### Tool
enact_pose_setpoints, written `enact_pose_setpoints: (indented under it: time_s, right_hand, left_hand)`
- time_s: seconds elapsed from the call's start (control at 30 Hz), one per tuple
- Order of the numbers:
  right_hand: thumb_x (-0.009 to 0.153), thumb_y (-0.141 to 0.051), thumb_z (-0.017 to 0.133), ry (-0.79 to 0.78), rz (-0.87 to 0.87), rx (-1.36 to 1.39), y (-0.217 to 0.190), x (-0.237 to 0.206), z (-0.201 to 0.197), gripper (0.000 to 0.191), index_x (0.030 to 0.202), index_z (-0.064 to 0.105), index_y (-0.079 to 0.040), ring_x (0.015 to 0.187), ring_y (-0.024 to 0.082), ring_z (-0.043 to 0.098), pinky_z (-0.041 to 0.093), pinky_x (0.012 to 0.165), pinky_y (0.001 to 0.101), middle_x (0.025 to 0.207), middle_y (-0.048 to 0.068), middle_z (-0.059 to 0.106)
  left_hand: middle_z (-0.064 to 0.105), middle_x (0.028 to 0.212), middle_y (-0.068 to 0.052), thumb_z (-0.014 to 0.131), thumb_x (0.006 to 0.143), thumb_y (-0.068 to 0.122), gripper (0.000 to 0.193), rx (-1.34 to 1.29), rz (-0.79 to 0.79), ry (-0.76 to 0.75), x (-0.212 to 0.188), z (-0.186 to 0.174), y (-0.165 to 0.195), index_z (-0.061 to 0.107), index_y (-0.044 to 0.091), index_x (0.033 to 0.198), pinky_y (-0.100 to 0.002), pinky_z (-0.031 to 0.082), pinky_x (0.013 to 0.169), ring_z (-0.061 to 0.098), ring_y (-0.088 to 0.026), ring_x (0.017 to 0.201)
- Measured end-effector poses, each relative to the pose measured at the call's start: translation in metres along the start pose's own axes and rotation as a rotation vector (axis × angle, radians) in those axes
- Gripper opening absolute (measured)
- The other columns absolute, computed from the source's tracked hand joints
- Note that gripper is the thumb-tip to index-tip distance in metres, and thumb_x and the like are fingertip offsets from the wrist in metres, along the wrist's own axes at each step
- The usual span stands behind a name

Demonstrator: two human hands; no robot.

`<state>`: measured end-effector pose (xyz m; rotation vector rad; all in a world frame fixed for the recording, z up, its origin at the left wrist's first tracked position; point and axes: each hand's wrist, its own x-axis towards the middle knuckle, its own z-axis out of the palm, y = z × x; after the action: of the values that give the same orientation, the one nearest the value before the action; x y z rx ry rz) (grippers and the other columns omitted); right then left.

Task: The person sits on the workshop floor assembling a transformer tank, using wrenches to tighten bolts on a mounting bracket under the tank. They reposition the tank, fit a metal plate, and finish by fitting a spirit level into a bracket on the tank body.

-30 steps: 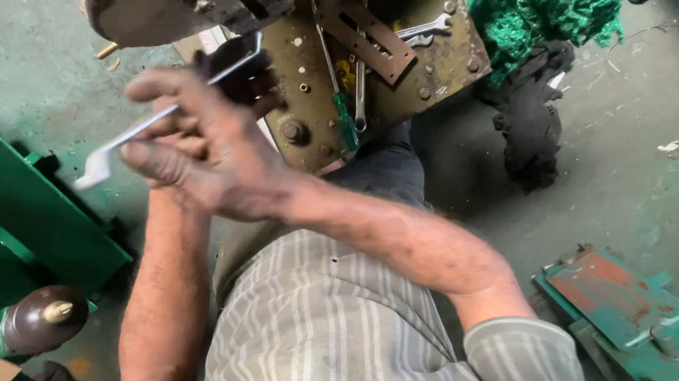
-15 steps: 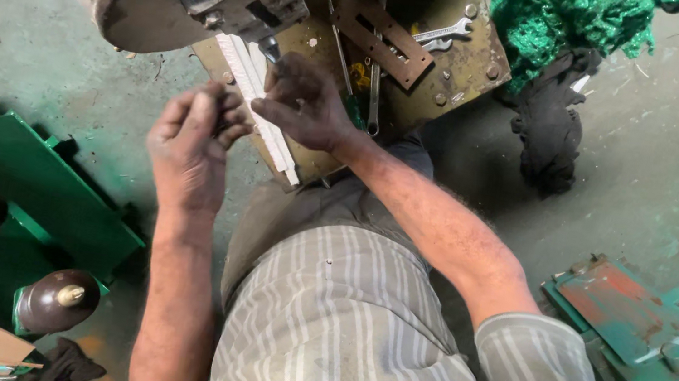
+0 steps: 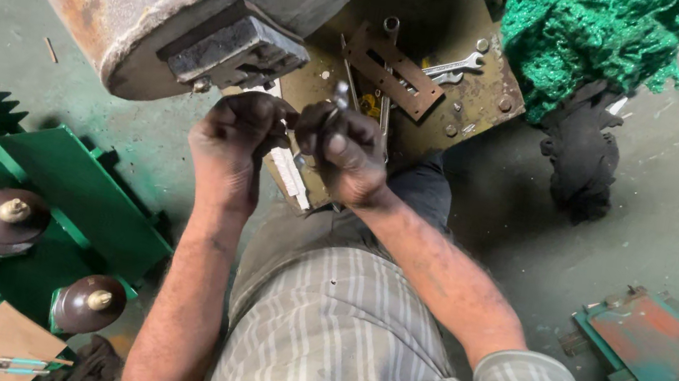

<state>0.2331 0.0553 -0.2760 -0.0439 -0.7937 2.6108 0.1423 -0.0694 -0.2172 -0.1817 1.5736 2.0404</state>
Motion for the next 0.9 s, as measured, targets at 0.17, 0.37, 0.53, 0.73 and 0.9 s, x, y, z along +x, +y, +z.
enact_pose_setpoints:
  time_s: [0.17, 0.37, 0.53, 0.73, 0.9]
  right_hand:
    - [0.095, -0.035, 0.074, 0.223, 0.106, -0.149, -0.027, -0.023, -0.01, 0.041, 0.091, 0.061, 0.004, 0.083, 0.018, 0.054, 0.046, 0.082, 0.0308, 0.089, 0.012, 0.062]
    - [0.099, -0.035, 0.073, 0.169, 0.086, -0.379, -0.056, -0.047, -0.032, 0.039, 0.086, 0.055, -0.003, 0.085, 0.015, 0.055, 0.047, 0.081, 0.0298, 0.095, 0.009, 0.062]
    - [0.098, -0.022, 0.074, 0.302, 0.12, -0.605, -0.072, -0.067, -0.051, 0.029, 0.097, 0.049, -0.006, 0.082, 0.011, 0.052, 0.045, 0.075, 0.0262, 0.093, 0.005, 0.057]
    - [0.097, -0.016, 0.073, 0.391, 0.242, -0.69, -0.084, -0.074, -0.059, 0.027, 0.1, 0.047, -0.007, 0.071, 0.008, 0.05, 0.045, 0.066, 0.0233, 0.085, 0.003, 0.056]
    - [0.096, -0.01, 0.069, 0.448, 0.266, -0.661, -0.087, -0.078, -0.054, 0.026, 0.103, 0.045, -0.007, 0.074, 0.007, 0.054, 0.064, 0.072, 0.0304, 0.089, 0.002, 0.054]
  left_hand:
    - [0.068, 0.088, -0.012, 0.076, 0.096, 0.004, 0.012, -0.186, -0.086, 0.114, 0.003, 0.013, -0.015, 0.068, -0.003, 0.103, -0.035, 0.058, 0.063, 0.065, -0.021, 0.073]
    - [0.072, 0.099, -0.019, 0.066, 0.103, 0.014, 0.022, -0.167, -0.073, 0.063, 0.001, 0.017, -0.012, 0.069, -0.006, 0.111, -0.045, 0.063, 0.075, 0.071, -0.029, 0.084]
    - [0.073, 0.111, -0.02, 0.064, 0.092, 0.026, 0.043, -0.514, -0.273, -0.119, -0.003, 0.017, -0.006, 0.067, -0.005, 0.122, -0.051, 0.06, 0.09, 0.072, -0.033, 0.101]
    - [0.069, 0.109, -0.015, 0.07, 0.104, 0.016, 0.024, -0.438, -0.184, -0.072, -0.001, 0.016, -0.018, 0.064, 0.0, 0.121, -0.047, 0.06, 0.088, 0.069, -0.029, 0.099]
    - [0.07, 0.109, -0.015, 0.07, 0.106, 0.017, 0.021, -0.412, -0.14, -0.03, -0.002, 0.016, -0.027, 0.065, 0.0, 0.116, -0.044, 0.06, 0.081, 0.069, -0.028, 0.094]
